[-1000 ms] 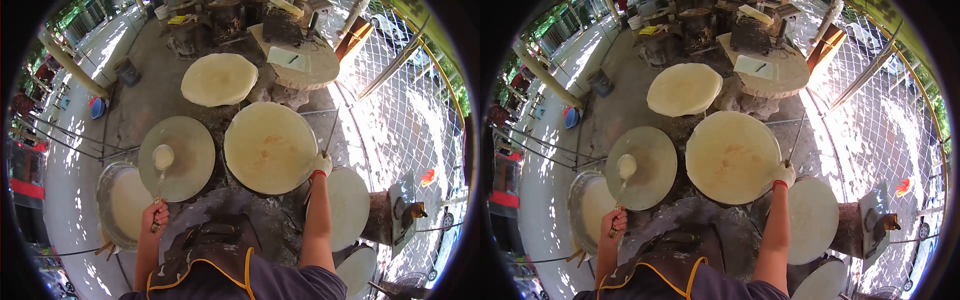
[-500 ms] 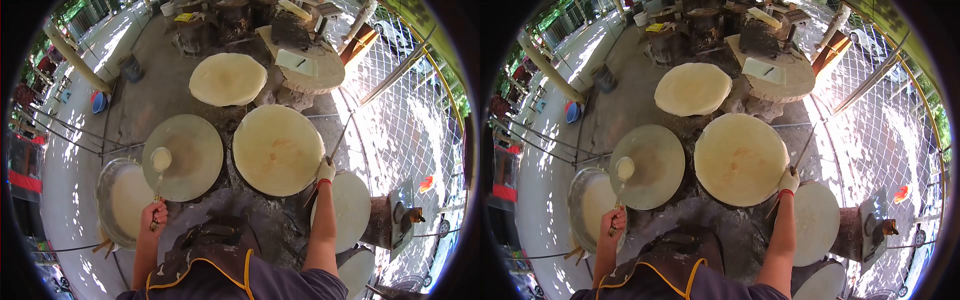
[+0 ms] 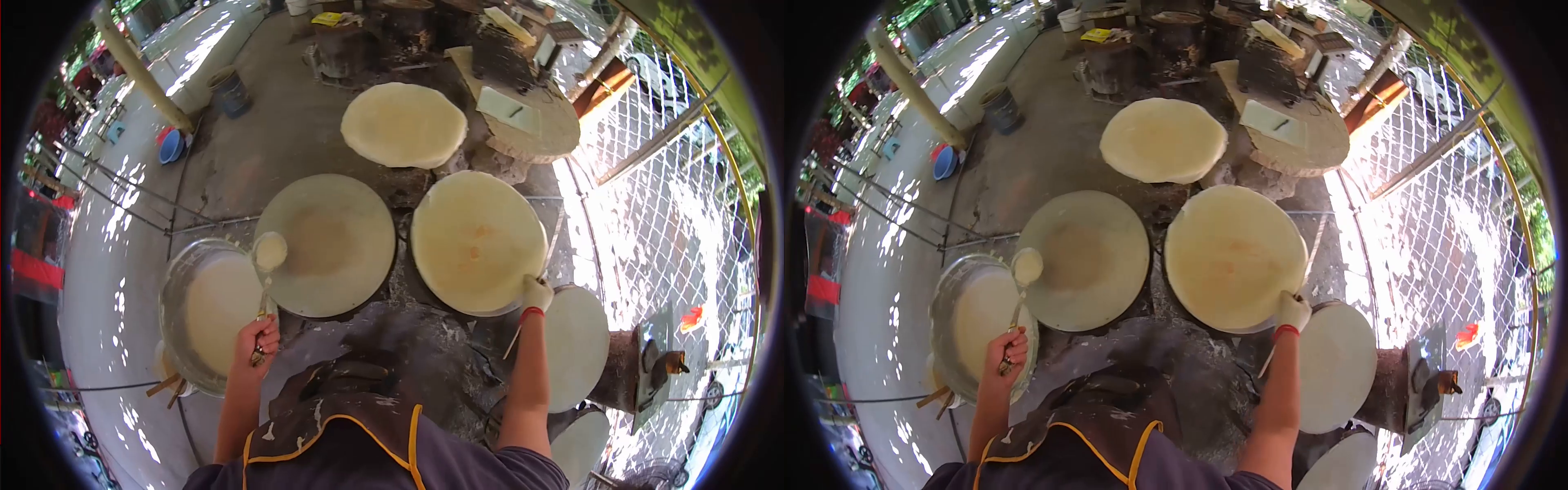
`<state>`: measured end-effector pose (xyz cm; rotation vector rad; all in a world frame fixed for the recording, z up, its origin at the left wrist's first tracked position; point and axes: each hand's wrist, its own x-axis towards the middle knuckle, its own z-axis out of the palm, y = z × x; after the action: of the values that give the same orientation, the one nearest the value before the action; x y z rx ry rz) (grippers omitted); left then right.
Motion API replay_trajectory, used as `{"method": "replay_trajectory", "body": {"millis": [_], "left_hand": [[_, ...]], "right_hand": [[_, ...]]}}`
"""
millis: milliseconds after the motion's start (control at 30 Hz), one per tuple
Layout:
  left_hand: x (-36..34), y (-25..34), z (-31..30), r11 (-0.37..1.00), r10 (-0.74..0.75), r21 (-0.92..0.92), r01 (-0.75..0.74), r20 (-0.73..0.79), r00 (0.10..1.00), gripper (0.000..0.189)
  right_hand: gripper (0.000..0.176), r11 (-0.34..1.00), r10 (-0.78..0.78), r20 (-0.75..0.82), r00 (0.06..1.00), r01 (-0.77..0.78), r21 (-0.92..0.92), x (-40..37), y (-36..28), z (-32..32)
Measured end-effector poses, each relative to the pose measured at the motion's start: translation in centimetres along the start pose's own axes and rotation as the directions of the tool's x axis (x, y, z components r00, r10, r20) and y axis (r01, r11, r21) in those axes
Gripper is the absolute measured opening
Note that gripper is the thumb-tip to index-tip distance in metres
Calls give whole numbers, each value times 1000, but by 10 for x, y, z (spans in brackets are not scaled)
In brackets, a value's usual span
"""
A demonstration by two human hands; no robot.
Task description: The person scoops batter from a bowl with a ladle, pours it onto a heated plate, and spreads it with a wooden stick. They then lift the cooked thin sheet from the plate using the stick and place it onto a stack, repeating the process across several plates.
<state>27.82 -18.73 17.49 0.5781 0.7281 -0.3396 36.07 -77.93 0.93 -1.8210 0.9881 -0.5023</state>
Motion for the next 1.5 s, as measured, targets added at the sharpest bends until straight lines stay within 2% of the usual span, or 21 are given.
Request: {"method": "replay_trajectory", "body": {"millis": [33,133,233,333,400,467,533,567,667,733,800,867,933,1000,1033,1100,1133,1200,1267,1367,1500], "left_hand": [[0,3,-4,1000,1,-1,-1,17,1000,14],[-3,14,-14,1000,-8,-12,9,25,1000,15],[1,26,-31,1000,-22,-20,23,43,999,15],[2,36,-46,1000,-11,-24,12,48,999,15],[3,40,-54,999,11,-30,-10,43,999,15],[0,43,-57,998,50,-45,-48,27,998,14],[-2,43,-60,996,75,-42,-75,-22,997,15],[-2,44,-61,995,88,-38,-90,-44,995,15],[-3,46,-60,990,116,-72,-124,-101,988,11],[-3,43,-60,977,158,-126,-172,-115,981,10],[-1,43,-54,964,191,-158,-214,-151,970,9],[-2,40,-48,954,207,-167,-247,-226,952,8],[2,40,-50,941,224,-196,-275,-244,943,9],[8,40,-46,924,237,-233,-302,-272,933,10],[7,40,-41,914,239,-253,-316,-293,926,11],[6,41,-34,900,244,-276,-339,-325,914,13],[6,40,-33,894,247,-281,-348,-337,908,13],[7,41,-29,891,251,-275,-360,-364,897,14],[7,41,-25,897,247,-251,-363,-396,884,14],[9,41,-24,898,253,-236,-370,-411,876,14],[8,43,-32,906,253,-222,-361,-402,880,8]], "right_hand": [[24,985,87,69,994,-96,143,-10,-35,0],[18,994,-11,18,1000,9,107,-39,-128,20],[17,950,-301,150,942,283,129,-98,-218,33],[20,884,-465,206,861,466,48,-143,-293,29],[19,842,-496,244,833,530,-97,-131,-323,22],[17,869,-493,240,836,485,97,-120,-361,25],[16,900,-433,398,809,367,235,-107,-396,45],[26,923,-385,570,726,294,249,-79,-400,60],[24,804,-467,702,537,588,85,-36,-413,141],[27,827,-482,656,581,548,123,-55,-436,181],[30,780,-534,688,490,600,178,-8,-455,234],[32,660,-586,687,430,745,96,-21,-505,234],[26,387,-718,636,283,922,27,-44,-530,231],[20,116,-770,634,73,993,26,-58,-527,227],[18,125,-776,623,99,992,-1,-64,-508,231],[20,-10,-723,685,86,991,-135,-39,-452,264],[22,24,-733,667,132,985,-169,-19,-406,291],[20,161,-659,678,326,941,-297,-26,-347,314],[19,219,-584,713,388,921,-322,-5,-282,346],[20,214,-577,731,364,931,-294,6,-227,365],[26,239,-476,800,366,929,-283,-12,-246,341]]}}
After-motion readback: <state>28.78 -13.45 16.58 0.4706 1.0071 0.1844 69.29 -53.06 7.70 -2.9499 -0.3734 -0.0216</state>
